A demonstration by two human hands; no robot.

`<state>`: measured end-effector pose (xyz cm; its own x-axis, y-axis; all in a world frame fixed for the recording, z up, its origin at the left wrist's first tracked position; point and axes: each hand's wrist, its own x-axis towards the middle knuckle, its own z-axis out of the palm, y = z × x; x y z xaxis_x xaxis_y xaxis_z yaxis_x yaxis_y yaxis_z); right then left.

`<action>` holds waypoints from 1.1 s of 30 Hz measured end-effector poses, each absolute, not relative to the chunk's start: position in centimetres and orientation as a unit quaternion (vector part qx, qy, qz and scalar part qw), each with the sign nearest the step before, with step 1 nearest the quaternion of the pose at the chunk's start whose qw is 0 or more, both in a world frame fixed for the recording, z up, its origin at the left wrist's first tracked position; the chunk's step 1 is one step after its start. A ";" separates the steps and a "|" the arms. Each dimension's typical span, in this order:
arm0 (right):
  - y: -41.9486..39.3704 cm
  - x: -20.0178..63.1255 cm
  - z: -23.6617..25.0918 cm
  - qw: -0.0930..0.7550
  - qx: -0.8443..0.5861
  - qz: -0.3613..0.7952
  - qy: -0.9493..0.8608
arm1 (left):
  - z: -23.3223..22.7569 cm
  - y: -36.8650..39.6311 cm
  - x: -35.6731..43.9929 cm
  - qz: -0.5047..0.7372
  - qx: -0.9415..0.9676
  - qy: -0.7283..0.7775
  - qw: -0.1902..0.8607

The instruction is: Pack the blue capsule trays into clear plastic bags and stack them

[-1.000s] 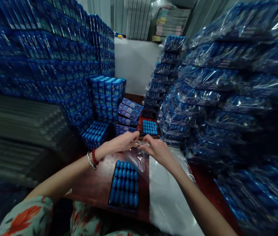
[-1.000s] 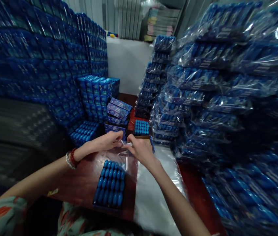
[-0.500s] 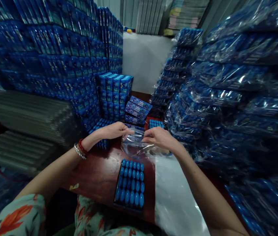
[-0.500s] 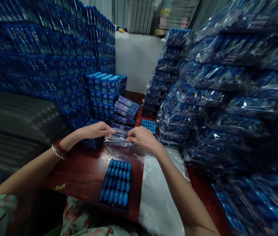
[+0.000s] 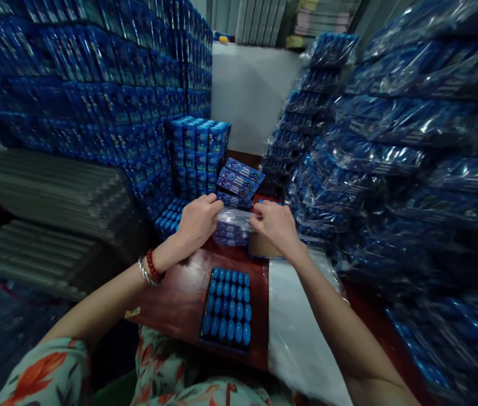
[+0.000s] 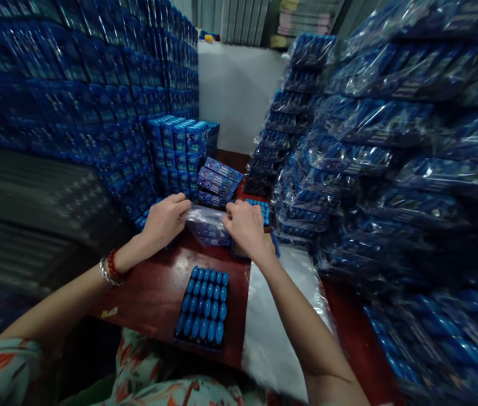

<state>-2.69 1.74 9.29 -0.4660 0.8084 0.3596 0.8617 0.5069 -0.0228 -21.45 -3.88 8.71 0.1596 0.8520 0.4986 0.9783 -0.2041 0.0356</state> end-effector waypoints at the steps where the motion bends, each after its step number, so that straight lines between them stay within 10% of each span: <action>1: 1.9 -2.2 8.9 0.184 -0.510 -0.074 -0.837 | 8.7 -4.6 -21.3 -0.221 -0.741 -0.606 0.185; 7: 0.4 1.1 3.2 0.280 -0.572 -0.022 -0.770 | 4.1 -7.6 -21.7 -0.279 -0.719 -0.612 0.177; 16: -1.8 0.4 -11.9 0.253 -0.588 0.234 -0.732 | -12.1 -4.8 -21.0 -0.381 -0.550 -0.701 -0.246; 33: -6.7 2.1 -15.1 0.372 -0.607 0.379 -0.591 | -17.0 -11.3 -18.3 -0.440 -0.460 -0.661 -0.397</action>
<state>2.13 -6.67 -15.15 0.0134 0.9997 -0.0197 0.4352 -0.0235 -0.9000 -18.25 -11.25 -17.02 -0.2611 0.9577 -0.1206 0.2584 0.1897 0.9472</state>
